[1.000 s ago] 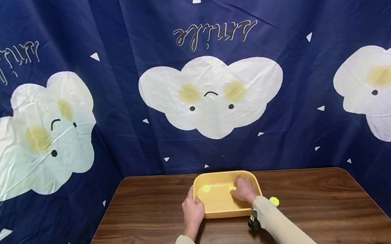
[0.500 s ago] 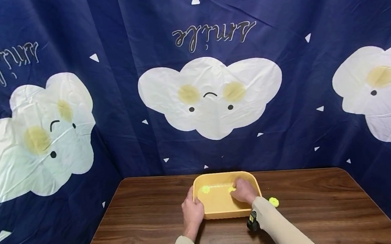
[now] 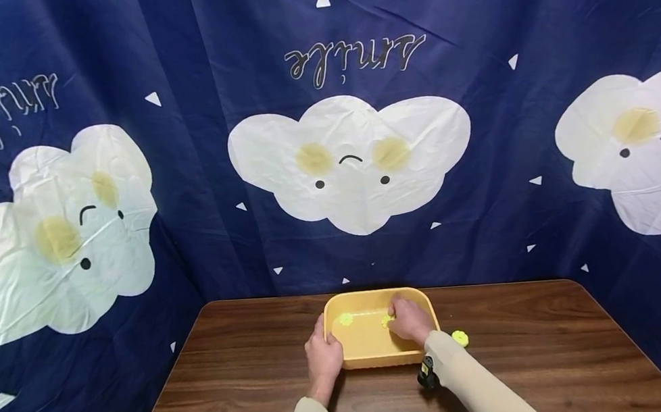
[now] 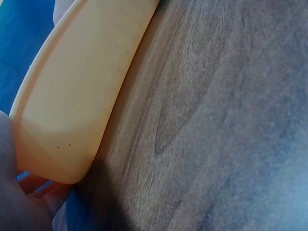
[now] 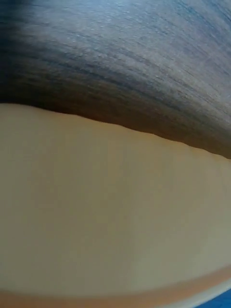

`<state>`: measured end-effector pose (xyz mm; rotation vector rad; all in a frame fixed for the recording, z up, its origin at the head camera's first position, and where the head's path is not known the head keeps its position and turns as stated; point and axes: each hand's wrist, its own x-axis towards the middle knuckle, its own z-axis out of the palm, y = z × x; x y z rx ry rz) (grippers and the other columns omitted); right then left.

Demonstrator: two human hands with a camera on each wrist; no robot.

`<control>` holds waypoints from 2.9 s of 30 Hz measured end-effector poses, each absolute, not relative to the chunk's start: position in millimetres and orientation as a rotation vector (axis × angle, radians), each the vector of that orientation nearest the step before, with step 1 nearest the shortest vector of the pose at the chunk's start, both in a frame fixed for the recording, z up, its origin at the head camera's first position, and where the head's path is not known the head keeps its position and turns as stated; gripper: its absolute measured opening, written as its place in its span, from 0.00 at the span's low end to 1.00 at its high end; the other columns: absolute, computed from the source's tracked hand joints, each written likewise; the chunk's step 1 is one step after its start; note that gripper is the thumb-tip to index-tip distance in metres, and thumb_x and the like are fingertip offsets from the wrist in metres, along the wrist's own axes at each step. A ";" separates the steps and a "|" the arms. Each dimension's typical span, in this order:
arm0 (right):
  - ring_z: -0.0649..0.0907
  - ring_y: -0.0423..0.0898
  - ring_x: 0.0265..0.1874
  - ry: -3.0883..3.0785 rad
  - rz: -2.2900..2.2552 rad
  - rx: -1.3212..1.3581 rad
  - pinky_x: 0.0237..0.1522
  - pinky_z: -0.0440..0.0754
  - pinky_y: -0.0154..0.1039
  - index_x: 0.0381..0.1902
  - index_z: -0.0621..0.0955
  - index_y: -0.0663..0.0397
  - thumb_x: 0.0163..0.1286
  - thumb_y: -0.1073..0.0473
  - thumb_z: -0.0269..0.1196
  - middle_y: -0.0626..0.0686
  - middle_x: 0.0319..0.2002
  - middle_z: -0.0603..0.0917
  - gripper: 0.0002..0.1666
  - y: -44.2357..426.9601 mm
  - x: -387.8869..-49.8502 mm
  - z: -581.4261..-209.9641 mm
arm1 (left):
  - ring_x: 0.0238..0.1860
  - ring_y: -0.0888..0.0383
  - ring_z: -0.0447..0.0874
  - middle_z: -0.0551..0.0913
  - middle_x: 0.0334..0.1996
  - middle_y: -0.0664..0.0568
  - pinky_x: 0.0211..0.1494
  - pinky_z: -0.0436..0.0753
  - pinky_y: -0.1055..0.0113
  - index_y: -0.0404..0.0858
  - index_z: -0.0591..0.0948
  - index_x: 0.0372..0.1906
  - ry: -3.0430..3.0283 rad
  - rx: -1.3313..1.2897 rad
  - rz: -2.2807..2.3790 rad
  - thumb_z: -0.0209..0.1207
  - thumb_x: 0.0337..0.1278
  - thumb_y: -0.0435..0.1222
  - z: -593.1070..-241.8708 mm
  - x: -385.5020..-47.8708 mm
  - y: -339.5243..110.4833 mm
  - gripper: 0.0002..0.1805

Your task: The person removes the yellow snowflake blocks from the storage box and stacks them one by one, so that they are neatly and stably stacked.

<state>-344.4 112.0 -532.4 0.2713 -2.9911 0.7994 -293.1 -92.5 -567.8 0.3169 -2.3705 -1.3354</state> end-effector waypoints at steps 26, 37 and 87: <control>0.85 0.43 0.33 -2.779 1.210 0.274 0.35 0.83 0.38 0.42 0.88 0.55 0.66 0.63 0.68 0.50 0.34 0.89 0.07 196.4 -324.6 -464.5 | 0.55 0.33 0.83 0.83 0.57 0.30 0.57 0.81 0.41 0.29 0.76 0.66 -2.341 0.250 -1.298 0.54 0.62 0.26 -571.0 -292.6 -93.3 0.26; 0.80 0.41 0.28 -2.819 1.134 0.144 0.31 0.76 0.36 0.38 0.85 0.55 0.65 0.60 0.68 0.49 0.30 0.86 0.05 241.5 -317.5 -491.9 | 0.55 0.33 0.83 0.83 0.57 0.31 0.57 0.81 0.41 0.30 0.76 0.66 -2.337 0.245 -1.305 0.54 0.62 0.26 -569.9 -291.1 -93.0 0.26; 0.77 0.45 0.31 -2.970 1.023 -0.013 0.36 0.74 0.38 0.34 0.86 0.56 0.66 0.62 0.65 0.48 0.29 0.83 0.04 254.2 -298.9 -548.3 | 0.57 0.34 0.82 0.82 0.58 0.31 0.58 0.81 0.42 0.30 0.76 0.67 -2.365 0.281 -1.305 0.54 0.63 0.27 -565.2 -289.7 -93.4 0.26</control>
